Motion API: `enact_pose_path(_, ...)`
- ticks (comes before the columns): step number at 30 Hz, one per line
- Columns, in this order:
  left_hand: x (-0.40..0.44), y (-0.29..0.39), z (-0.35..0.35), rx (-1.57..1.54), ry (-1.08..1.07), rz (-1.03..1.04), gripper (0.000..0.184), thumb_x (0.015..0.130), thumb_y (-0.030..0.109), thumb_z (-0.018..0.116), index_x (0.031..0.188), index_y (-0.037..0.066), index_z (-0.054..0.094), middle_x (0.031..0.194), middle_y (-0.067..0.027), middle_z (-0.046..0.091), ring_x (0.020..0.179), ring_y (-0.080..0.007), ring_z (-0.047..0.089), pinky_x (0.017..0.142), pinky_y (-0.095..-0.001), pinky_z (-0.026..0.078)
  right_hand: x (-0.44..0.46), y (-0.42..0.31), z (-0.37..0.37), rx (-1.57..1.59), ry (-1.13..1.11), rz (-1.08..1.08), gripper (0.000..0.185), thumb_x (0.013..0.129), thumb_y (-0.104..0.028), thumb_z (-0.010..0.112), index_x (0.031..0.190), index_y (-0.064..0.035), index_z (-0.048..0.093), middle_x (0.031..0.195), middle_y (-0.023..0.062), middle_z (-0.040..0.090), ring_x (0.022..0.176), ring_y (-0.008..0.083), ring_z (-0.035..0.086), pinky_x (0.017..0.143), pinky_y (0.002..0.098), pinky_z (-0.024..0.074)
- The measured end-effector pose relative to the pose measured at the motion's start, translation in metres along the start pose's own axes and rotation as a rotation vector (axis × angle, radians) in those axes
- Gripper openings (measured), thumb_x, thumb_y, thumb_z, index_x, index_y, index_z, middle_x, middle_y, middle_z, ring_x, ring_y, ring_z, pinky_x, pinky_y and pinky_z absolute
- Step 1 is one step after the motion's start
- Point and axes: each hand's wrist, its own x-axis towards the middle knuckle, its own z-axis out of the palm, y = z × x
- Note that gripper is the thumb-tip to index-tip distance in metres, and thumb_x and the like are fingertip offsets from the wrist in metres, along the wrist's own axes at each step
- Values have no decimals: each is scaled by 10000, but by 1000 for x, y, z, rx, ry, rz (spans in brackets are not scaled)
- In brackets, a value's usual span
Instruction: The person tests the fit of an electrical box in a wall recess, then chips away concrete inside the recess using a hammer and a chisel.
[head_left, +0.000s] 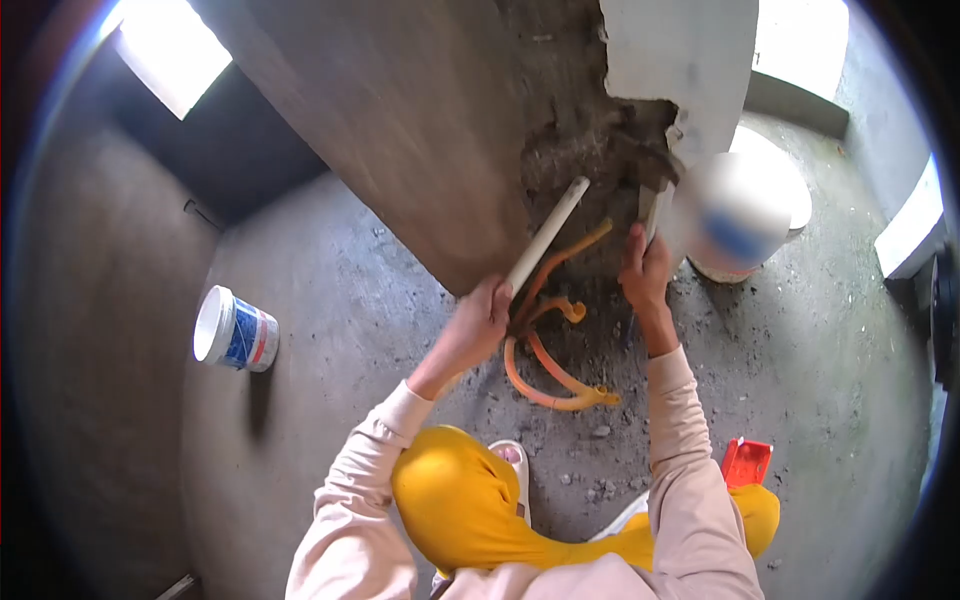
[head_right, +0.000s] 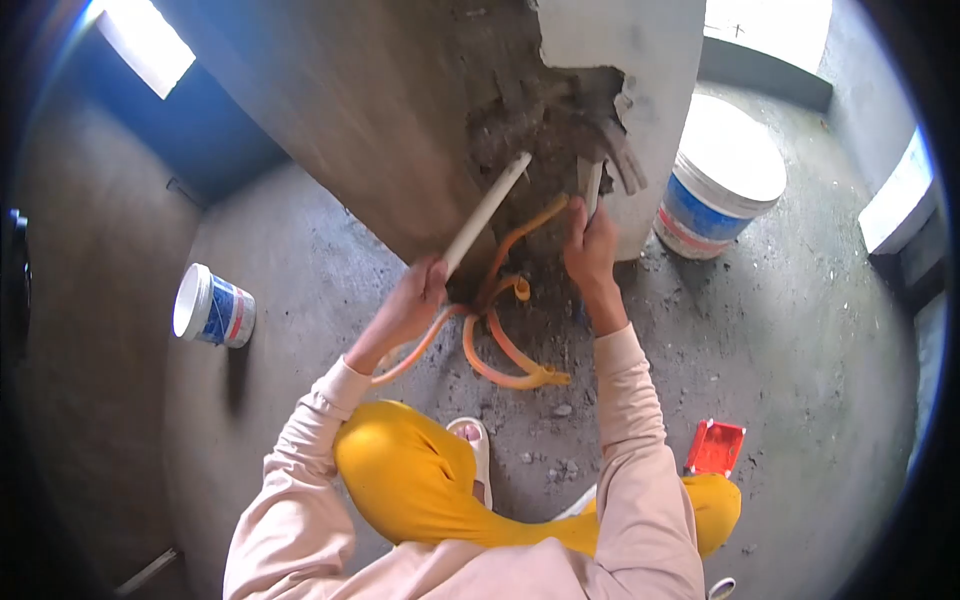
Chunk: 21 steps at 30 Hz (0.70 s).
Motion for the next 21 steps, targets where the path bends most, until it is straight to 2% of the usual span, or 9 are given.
enact_pose_path(1,-3,9,-2,144,83,13,313,998,270,444,1187,26,491,796,-273,637,709,-440,626,613,-513,497,-1,-6,-5,27,20,-13,368,1009,-314,464,861,10,556,556,81,477,495,188,465,493,364,361)
enact_pose_path(2,-2,10,-1,141,81,17,313,998,270,444,1187,26,491,796,-273,637,709,-440,626,613,-513,497,-1,-12,-10,23,24,-13,368,1009,-314,464,861,10,556,556,81,477,495,188,465,493,364,361)
enact_pose_path(4,1,15,-2,282,141,4,305,986,250,466,1192,27,488,729,-237,639,690,-438,625,619,-532,487,3,-19,-16,-1,-63,14,366,1005,-318,464,866,8,555,566,114,490,505,239,496,502,383,369)
enact_pose_path(5,3,15,-1,281,143,10,305,986,250,466,1192,27,488,729,-237,639,690,-438,625,619,-532,487,3,-20,-17,-1,-58,9,366,1005,-318,464,866,8,555,566,114,490,505,239,496,502,383,369)
enact_pose_path(7,6,13,1,309,199,48,295,978,235,475,1196,37,483,728,-227,641,665,-435,623,583,-534,480,-2,-20,-14,-95,-74,-38,381,1002,-335,468,853,7,543,575,149,489,508,302,503,510,398,372)
enact_pose_path(8,8,15,0,308,203,45,295,978,235,475,1196,37,483,728,-227,641,665,-435,623,583,-534,480,-3,-20,-13,-94,-78,-41,381,1002,-335,468,853,7,543,575,149,489,508,302,503,510,398,372)
enact_pose_path(10,13,18,-2,359,221,45,287,976,229,474,1194,42,475,718,-226,637,649,-430,623,553,-534,474,-6,-20,-10,-59,-105,-40,390,998,-344,471,838,8,527,586,180,488,520,360,504,517,413,374)
enact_pose_path(16,24,13,-2,365,180,-31,267,972,209,483,1211,91,470,709,-225,632,680,-450,618,572,-542,465,-3,-33,-8,-109,-96,-172,372,998,-311,476,832,21,512,585,203,469,518,400,491,501,419,364)
enact_pose_path(21,31,15,1,380,191,-34,265,971,215,484,1210,101,467,733,-224,639,685,-450,621,571,-546,464,-1,-35,-10,-89,-90,-185,352,994,-291,490,846,27,515,593,217,470,537,420,502,496,416,364)
